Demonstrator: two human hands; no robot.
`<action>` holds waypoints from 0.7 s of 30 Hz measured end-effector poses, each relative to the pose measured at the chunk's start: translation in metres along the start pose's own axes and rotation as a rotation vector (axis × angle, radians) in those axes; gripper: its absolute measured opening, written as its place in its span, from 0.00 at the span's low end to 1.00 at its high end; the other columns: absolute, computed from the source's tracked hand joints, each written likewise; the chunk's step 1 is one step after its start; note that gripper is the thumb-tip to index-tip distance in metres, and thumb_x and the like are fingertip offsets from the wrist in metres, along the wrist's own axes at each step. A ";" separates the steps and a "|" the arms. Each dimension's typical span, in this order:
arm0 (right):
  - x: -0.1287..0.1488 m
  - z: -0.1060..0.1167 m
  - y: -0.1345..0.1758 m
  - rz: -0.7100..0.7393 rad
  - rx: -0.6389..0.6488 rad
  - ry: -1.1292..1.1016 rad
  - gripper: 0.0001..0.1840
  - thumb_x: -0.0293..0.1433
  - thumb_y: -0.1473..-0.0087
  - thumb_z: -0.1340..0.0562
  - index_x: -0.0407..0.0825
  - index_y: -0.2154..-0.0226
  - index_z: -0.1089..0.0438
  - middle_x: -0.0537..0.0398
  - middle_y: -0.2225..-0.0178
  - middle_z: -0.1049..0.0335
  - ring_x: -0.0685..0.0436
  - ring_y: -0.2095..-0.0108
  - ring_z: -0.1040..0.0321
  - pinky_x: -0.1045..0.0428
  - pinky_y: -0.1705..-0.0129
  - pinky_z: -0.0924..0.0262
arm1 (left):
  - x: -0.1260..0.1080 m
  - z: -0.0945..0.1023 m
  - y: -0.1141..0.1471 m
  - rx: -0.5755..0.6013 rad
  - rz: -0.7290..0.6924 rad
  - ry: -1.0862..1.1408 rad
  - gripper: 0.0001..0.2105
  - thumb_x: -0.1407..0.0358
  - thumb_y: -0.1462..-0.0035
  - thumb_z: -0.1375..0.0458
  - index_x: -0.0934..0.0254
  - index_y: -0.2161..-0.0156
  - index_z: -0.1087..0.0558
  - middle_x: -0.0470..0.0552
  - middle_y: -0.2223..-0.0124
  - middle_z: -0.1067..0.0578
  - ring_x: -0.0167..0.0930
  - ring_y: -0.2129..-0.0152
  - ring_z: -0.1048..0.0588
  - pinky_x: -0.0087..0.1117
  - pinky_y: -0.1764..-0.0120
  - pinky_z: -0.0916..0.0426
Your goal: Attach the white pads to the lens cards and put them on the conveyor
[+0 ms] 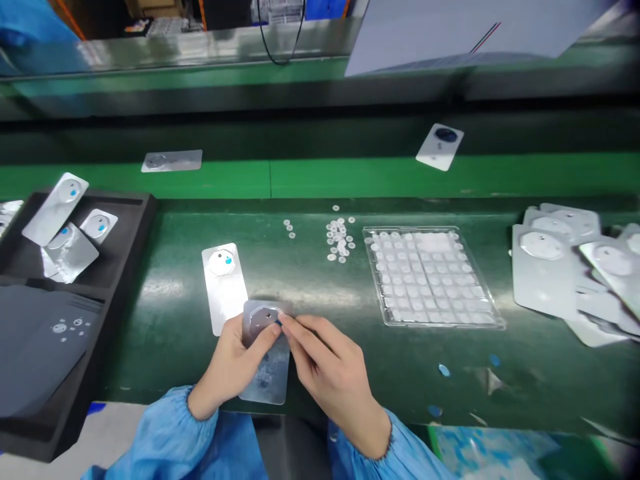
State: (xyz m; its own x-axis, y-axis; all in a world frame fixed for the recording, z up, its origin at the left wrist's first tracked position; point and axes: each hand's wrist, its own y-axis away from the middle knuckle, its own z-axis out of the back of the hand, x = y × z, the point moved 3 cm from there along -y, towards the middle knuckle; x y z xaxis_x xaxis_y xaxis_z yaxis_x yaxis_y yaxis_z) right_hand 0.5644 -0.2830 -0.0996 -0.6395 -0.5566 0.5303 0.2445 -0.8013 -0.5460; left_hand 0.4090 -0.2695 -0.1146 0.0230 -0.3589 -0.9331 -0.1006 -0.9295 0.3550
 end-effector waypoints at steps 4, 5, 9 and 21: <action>0.003 0.001 -0.007 0.019 0.006 0.068 0.17 0.20 0.34 0.38 0.51 0.46 0.26 0.51 0.62 0.21 0.44 0.68 0.26 0.48 0.66 0.28 | 0.009 0.007 0.001 -0.015 0.045 0.054 0.11 0.57 0.43 0.36 0.64 0.69 0.21 0.46 0.73 0.26 0.30 0.74 0.30 0.28 0.70 0.34; 0.004 0.001 -0.009 0.023 0.011 0.070 0.16 0.20 0.34 0.38 0.50 0.48 0.25 0.50 0.62 0.21 0.44 0.68 0.26 0.48 0.66 0.28 | 0.011 0.007 0.002 -0.028 0.058 0.071 0.12 0.56 0.43 0.37 0.64 0.71 0.22 0.46 0.74 0.27 0.29 0.75 0.31 0.28 0.71 0.35; 0.004 0.002 -0.010 0.008 0.039 0.051 0.12 0.19 0.34 0.38 0.50 0.53 0.25 0.51 0.61 0.20 0.43 0.66 0.25 0.47 0.63 0.28 | 0.015 0.008 0.003 -0.073 0.108 0.143 0.14 0.54 0.44 0.37 0.62 0.72 0.21 0.45 0.75 0.28 0.30 0.75 0.32 0.28 0.72 0.34; -0.013 0.033 0.022 -0.505 -0.339 -0.332 0.04 0.29 0.38 0.33 0.50 0.67 0.25 0.53 0.67 0.27 0.44 0.66 0.27 0.51 0.65 0.32 | 0.011 0.004 0.001 -0.015 0.312 0.420 0.19 0.50 0.46 0.34 0.64 0.59 0.16 0.54 0.60 0.15 0.45 0.62 0.16 0.42 0.56 0.22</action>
State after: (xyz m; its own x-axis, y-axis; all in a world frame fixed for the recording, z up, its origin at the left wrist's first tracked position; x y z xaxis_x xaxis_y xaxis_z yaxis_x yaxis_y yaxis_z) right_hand 0.6022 -0.3007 -0.0974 -0.3452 -0.2141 0.9138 -0.3005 -0.8972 -0.3237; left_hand 0.4049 -0.2737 -0.1251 0.3914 -0.6193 -0.6806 -0.1518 -0.7730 0.6160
